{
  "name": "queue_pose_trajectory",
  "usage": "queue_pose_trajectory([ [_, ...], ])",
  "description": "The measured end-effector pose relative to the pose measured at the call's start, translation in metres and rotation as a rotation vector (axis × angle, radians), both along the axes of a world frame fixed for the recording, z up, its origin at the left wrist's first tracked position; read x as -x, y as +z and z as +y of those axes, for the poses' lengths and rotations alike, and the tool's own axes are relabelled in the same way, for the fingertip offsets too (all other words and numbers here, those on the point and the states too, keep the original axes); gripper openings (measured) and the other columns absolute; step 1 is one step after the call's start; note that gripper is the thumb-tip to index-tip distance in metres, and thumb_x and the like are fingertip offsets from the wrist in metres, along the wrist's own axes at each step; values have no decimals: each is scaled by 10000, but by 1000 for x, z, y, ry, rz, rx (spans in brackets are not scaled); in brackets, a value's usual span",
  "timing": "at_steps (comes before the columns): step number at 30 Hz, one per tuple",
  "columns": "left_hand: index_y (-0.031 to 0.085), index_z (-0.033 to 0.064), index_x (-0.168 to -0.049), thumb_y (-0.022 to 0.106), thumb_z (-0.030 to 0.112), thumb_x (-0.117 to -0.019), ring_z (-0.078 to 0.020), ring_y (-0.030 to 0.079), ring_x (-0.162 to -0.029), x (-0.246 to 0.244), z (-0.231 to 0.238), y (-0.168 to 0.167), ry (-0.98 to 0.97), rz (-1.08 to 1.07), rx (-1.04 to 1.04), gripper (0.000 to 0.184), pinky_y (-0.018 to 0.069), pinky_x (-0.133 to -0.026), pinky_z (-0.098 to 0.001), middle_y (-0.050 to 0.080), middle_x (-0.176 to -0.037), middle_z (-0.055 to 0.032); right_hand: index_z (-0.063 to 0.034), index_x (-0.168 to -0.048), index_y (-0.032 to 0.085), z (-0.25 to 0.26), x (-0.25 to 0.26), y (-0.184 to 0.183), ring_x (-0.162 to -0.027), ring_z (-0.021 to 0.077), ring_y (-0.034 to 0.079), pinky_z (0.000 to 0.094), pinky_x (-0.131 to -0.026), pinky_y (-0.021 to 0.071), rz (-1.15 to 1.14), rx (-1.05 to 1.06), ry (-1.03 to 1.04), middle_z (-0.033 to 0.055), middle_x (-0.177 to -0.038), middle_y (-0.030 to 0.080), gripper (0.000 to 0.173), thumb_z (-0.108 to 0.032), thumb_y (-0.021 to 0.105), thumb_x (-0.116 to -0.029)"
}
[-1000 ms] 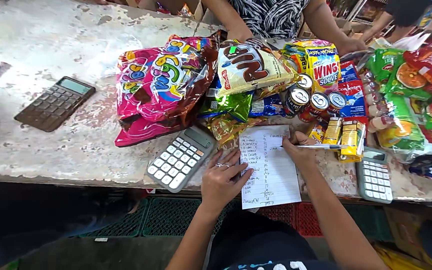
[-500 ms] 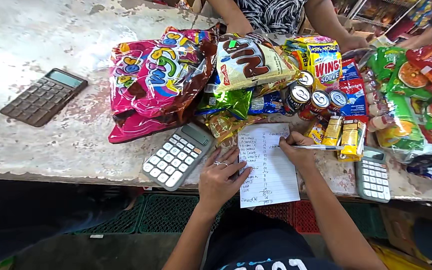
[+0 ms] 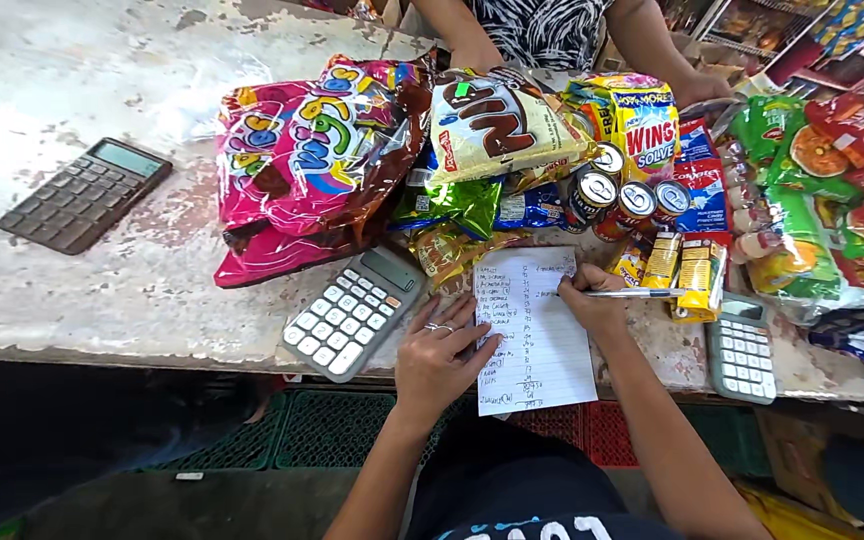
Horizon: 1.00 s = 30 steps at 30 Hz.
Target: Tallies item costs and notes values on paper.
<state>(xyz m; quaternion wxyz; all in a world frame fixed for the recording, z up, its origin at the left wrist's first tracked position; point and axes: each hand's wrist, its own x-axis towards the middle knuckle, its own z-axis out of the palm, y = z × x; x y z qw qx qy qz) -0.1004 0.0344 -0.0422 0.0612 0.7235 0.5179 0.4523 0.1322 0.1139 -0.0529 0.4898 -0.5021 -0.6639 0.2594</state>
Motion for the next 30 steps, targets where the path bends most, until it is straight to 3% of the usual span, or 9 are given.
queue_pose_trajectory([
  [7, 825, 130, -968, 723, 355, -922, -268, 715, -1148, 1, 1, 1, -6, -6, -2, 252, 465, -1099, -527, 763, -1172, -97, -185, -640, 500, 0, -3, 1, -491, -22, 469, 171, -481, 431, 163, -40, -82, -115, -567, 513, 344, -46, 707, -876],
  [11, 826, 125, -963, 730, 350, -917, -275, 713, -1152, 1, 1, 1, -2, -18, -3, 249, 469, -1096, -525, 763, -1166, -104, -113, -726, 574, -10, 5, 7, -511, 56, 583, 240, -507, 536, 205, 68, -191, -44, -607, 604, 259, -111, 735, -929],
  [16, 819, 110, -908, 730, 335, -920, -278, 718, -1139, 0, 0, 0, 11, -34, -13, 242, 469, -1094, -534, 767, -1150, -113, -97, -754, 592, -12, 7, 7, -515, 66, 607, 241, -505, 550, 236, 114, -175, -28, -617, 628, 231, -116, 740, -930],
  [21, 815, 112, -884, 733, 349, -912, -282, 721, -1133, 0, 0, 0, 31, -26, -3, 253, 477, -1082, -546, 769, -1146, -110, -166, -629, 495, -8, -16, 3, -497, -9, 443, 178, -498, 414, 43, -10, -175, -98, -566, 478, 373, -144, 757, -893],
  [25, 815, 106, -892, 736, 339, -914, -292, 723, -1126, -1, -1, -1, 35, -31, -2, 247, 480, -1075, -557, 768, -1141, -121, -174, -602, 466, -6, -9, 2, -495, -28, 428, 160, -485, 387, 28, -26, -140, -110, -553, 462, 367, -62, 691, -869],
  [30, 815, 112, -889, 738, 343, -912, -284, 728, -1116, -1, -1, -2, 46, -23, -16, 244, 481, -1073, -548, 771, -1134, -116, -150, -599, 487, -6, -6, 4, -498, -36, 433, 150, -486, 386, 0, -9, -132, -104, -553, 470, 342, -35, 696, -844],
])
